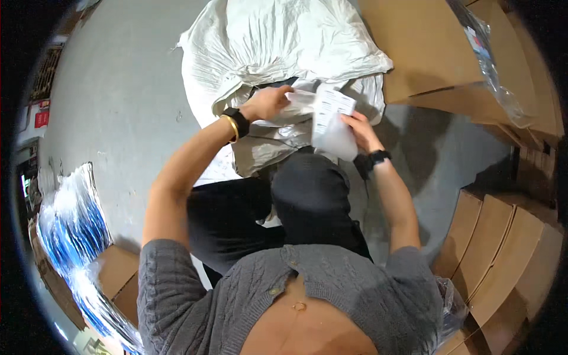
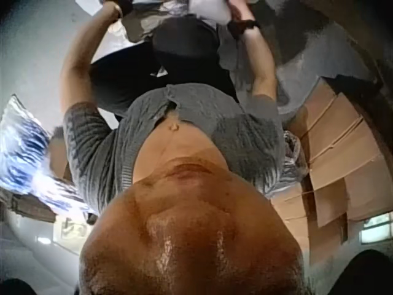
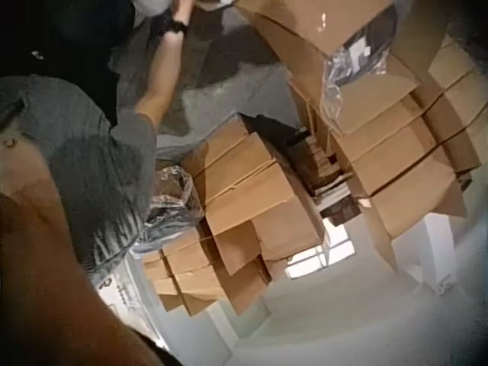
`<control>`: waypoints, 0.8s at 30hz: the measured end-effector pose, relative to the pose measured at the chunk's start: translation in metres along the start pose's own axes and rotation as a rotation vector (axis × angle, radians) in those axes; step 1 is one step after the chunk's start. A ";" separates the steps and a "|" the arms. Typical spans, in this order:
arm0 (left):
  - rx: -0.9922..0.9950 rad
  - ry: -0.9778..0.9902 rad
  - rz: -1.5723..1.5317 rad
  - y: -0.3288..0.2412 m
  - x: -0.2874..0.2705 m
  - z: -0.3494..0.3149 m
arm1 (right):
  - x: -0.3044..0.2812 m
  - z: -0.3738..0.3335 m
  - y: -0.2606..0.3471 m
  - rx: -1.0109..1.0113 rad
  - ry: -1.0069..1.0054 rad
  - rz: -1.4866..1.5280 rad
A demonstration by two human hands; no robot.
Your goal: Unpack round items from a large white sack and inspect their labels.
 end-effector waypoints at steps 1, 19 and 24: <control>-0.017 -0.148 0.178 0.022 0.001 0.008 | -0.025 0.003 -0.012 0.048 -0.083 0.032; -1.229 -0.460 -1.292 0.206 0.109 -0.010 | -0.008 0.023 0.043 -0.688 -0.277 -0.738; -1.204 -0.464 -1.809 0.193 0.116 -0.005 | 0.045 0.008 0.012 -0.325 -0.093 -0.515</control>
Point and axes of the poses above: each hand's wrist, its own z-axis towards the middle knuckle, its own x-axis out of the palm, y = z × x, the point moved 5 cm from there along z, towards the middle knuckle, and after that the axes turned 6 degrees about -y, right-handed, at the moved point
